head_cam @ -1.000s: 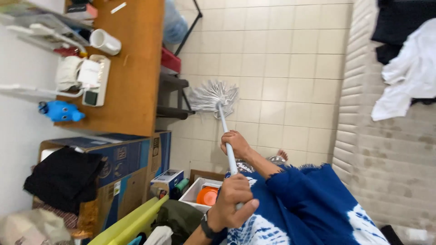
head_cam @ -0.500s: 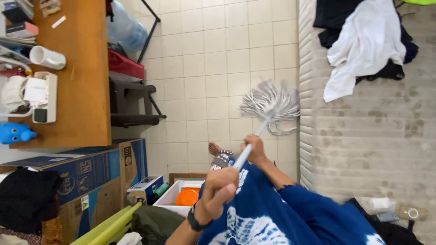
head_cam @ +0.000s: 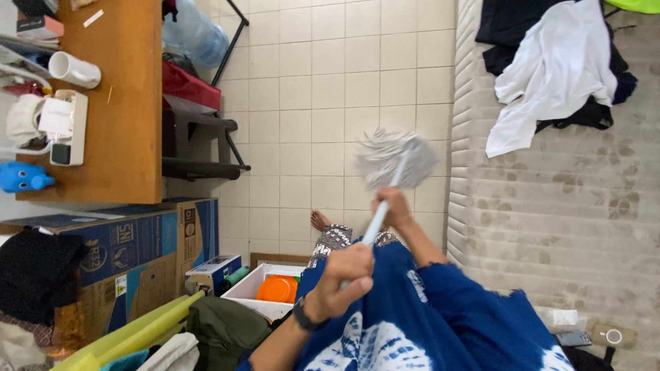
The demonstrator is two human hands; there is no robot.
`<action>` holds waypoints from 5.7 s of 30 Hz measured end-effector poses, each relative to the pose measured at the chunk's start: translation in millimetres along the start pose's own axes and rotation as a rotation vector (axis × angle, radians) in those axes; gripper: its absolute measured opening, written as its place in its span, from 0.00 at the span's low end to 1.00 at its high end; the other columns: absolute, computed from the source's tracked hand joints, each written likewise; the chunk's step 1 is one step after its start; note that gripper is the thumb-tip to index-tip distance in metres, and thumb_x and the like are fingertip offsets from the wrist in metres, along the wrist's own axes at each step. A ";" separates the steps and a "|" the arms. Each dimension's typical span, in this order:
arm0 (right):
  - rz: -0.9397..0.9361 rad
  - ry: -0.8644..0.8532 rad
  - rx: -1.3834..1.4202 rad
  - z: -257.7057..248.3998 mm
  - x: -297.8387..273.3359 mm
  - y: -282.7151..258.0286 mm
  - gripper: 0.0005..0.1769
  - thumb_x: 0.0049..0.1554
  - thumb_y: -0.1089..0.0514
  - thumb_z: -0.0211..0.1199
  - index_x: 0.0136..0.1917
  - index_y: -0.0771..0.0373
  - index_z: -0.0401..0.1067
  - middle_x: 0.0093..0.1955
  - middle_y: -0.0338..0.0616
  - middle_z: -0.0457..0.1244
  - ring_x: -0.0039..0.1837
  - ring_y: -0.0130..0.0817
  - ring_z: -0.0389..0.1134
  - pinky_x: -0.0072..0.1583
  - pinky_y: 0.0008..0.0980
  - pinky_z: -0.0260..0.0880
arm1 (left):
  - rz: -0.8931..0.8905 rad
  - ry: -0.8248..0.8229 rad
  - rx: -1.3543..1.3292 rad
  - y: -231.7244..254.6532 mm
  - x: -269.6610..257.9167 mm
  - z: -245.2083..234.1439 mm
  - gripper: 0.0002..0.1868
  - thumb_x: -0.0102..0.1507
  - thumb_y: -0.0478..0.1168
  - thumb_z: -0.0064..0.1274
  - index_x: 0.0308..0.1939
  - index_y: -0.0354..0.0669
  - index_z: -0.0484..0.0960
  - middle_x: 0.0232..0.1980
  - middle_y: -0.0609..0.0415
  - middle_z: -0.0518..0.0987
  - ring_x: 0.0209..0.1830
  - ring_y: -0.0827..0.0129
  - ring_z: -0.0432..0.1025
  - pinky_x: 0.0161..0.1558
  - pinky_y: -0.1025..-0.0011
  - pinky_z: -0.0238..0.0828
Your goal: The person mops a tiled floor using a white string mop. They move the mop back and forth across the room, covering areas near a desk, a mattress, and a window.
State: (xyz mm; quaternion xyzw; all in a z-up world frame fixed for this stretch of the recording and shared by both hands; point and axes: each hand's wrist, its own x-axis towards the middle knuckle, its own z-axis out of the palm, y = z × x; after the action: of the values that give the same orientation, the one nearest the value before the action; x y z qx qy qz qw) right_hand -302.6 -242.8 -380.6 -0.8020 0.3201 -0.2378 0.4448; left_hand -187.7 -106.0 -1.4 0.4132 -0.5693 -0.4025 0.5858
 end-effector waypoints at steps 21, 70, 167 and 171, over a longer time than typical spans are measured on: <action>-0.218 -0.216 0.194 221.2 54.2 -130.0 0.08 0.59 0.61 0.60 0.39 0.54 0.66 0.41 0.41 0.61 0.42 0.41 0.64 0.52 0.36 0.63 | -0.221 0.356 0.573 30.3 -80.2 -74.0 0.22 0.65 0.44 0.44 0.17 0.40 0.78 0.18 0.54 0.74 0.19 0.63 0.68 0.41 0.59 0.66; -0.161 -0.284 -0.073 318.9 114.1 -249.5 0.08 0.55 0.59 0.62 0.34 0.56 0.73 0.60 0.62 0.69 0.60 0.54 0.69 0.61 0.55 0.61 | -0.091 0.422 0.362 79.8 -151.8 -250.2 0.20 0.62 0.37 0.45 0.16 0.41 0.58 0.18 0.56 0.55 0.18 0.64 0.47 0.32 0.65 0.53; 1.023 1.765 -0.833 129.1 -39.2 -110.6 0.11 0.52 0.53 0.59 0.36 0.54 0.58 0.31 0.33 0.59 0.37 0.37 0.61 0.49 0.45 0.55 | -0.425 -1.721 -0.650 -65.5 152.8 -51.1 0.28 0.70 0.39 0.45 0.12 0.50 0.66 0.16 0.62 0.64 0.19 0.72 0.57 0.43 0.69 0.58; 1.036 1.752 -0.675 113.0 -19.7 -156.9 0.18 0.49 0.57 0.53 0.24 0.55 0.49 0.23 0.41 0.51 0.31 0.43 0.53 0.41 0.46 0.47 | -0.453 -1.732 -0.620 -31.3 157.5 -44.4 0.27 0.70 0.42 0.39 0.14 0.46 0.63 0.19 0.56 0.67 0.21 0.68 0.59 0.47 0.66 0.59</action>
State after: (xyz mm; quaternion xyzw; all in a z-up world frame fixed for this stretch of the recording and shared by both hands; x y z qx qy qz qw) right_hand -193.4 -102.4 -302.3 -0.2000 0.8783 -0.4117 -0.1378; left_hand -138.9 -263.7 21.4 -0.1026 -0.5800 -0.8067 -0.0486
